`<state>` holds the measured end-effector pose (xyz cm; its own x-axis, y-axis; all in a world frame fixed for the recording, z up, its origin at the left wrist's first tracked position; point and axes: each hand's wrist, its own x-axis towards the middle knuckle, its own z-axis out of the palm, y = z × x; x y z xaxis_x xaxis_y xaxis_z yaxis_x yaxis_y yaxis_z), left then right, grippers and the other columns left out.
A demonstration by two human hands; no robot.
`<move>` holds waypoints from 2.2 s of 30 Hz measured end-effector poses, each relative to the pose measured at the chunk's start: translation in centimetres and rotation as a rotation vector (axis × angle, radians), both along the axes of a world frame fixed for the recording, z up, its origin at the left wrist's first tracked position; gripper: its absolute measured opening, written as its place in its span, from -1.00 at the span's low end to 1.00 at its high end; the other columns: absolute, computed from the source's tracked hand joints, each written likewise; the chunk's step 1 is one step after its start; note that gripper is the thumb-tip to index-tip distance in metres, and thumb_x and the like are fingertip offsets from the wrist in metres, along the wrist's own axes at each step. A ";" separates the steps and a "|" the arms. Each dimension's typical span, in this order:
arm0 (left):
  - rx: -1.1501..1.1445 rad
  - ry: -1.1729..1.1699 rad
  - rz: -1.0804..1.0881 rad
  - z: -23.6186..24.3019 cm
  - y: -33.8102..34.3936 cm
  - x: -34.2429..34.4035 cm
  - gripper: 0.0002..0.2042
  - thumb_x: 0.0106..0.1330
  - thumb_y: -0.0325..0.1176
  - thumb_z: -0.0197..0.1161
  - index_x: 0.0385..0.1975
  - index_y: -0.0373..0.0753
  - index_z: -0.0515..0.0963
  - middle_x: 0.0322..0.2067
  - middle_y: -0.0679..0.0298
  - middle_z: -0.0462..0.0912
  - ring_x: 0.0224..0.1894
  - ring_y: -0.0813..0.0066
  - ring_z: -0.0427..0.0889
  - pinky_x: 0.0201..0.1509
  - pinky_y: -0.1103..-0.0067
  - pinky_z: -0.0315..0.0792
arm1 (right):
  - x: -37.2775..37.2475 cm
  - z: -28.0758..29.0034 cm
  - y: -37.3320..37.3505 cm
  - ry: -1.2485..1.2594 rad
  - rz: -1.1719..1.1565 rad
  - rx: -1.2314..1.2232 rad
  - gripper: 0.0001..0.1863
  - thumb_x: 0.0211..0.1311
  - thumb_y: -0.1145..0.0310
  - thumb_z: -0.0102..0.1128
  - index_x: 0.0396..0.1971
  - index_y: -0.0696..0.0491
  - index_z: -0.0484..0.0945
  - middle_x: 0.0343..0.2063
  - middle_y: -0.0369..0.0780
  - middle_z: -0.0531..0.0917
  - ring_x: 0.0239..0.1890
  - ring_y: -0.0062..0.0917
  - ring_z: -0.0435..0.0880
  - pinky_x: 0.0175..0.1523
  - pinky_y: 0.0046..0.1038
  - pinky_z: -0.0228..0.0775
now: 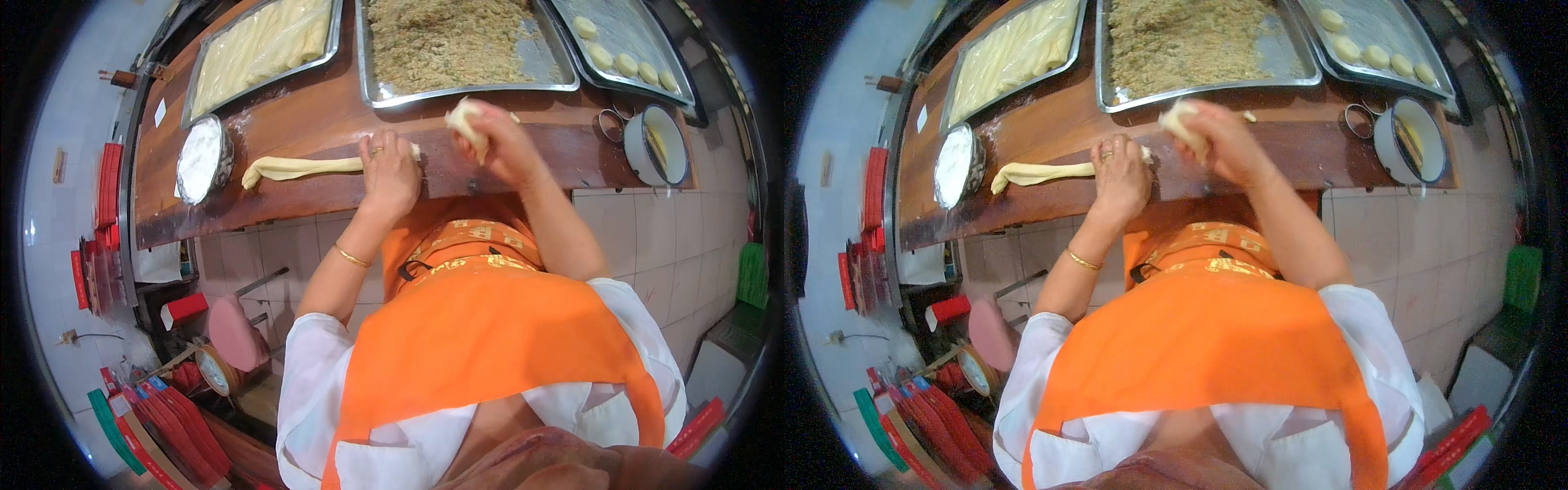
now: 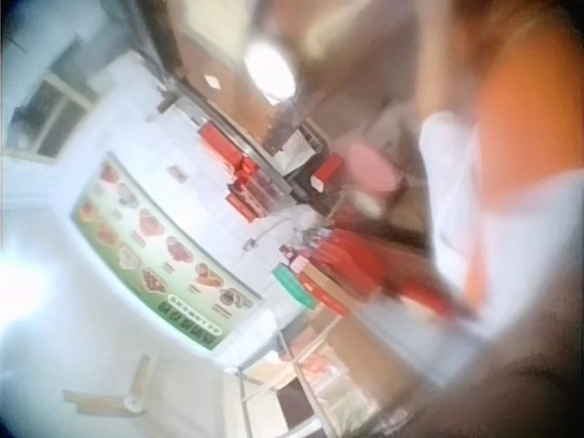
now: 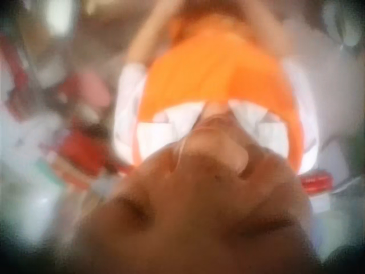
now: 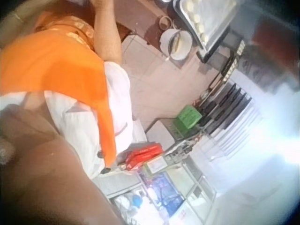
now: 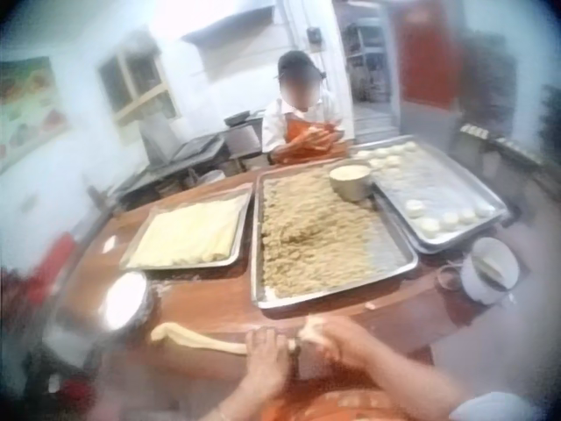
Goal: The person prepares bread rolls by hand by taking pieces of dough, flattening them, adding a filling from a tray, and rolling them into balls on a wooden table.
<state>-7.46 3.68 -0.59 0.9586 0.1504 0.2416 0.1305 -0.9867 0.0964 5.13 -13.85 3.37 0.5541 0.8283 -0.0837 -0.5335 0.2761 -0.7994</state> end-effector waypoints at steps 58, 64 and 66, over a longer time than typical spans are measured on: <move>-0.711 0.051 -0.598 0.7 -6.7 12.6 -0.45 0.38 -0.07 0.13 0.31 -0.19 0.34 0.34 0.12 0.34 0.42 0.15 0.25 0.46 0.22 0.08 | 3.3 1.3 -8.9 -1.252 -1.059 -0.451 -0.76 0.20 0.60 0.17 -0.16 0.05 0.66 -0.06 -0.20 0.64 0.01 -0.33 0.62 0.09 -0.38 0.48; -0.239 -0.099 -0.719 0.4 -8.0 12.5 -0.47 0.40 -0.13 0.12 0.32 -0.21 0.32 0.33 0.09 0.35 0.40 0.12 0.25 0.45 0.23 0.09 | 1.4 0.4 -10.8 -1.188 -1.019 -0.568 -0.77 0.23 0.62 0.15 -0.18 0.06 0.66 -0.04 -0.18 0.63 -0.03 -0.36 0.64 -0.03 -0.45 0.54; -0.286 -0.009 -0.682 0.8 -7.9 12.5 -0.44 0.38 -0.21 0.14 0.36 -0.20 0.26 0.36 0.07 0.29 0.42 0.08 0.21 0.45 0.23 0.09 | 0.5 0.2 -10.8 -1.211 -0.990 -0.535 -0.79 0.24 0.62 0.14 -0.18 0.07 0.66 -0.04 -0.18 0.63 -0.05 -0.36 0.64 -0.05 -0.46 0.54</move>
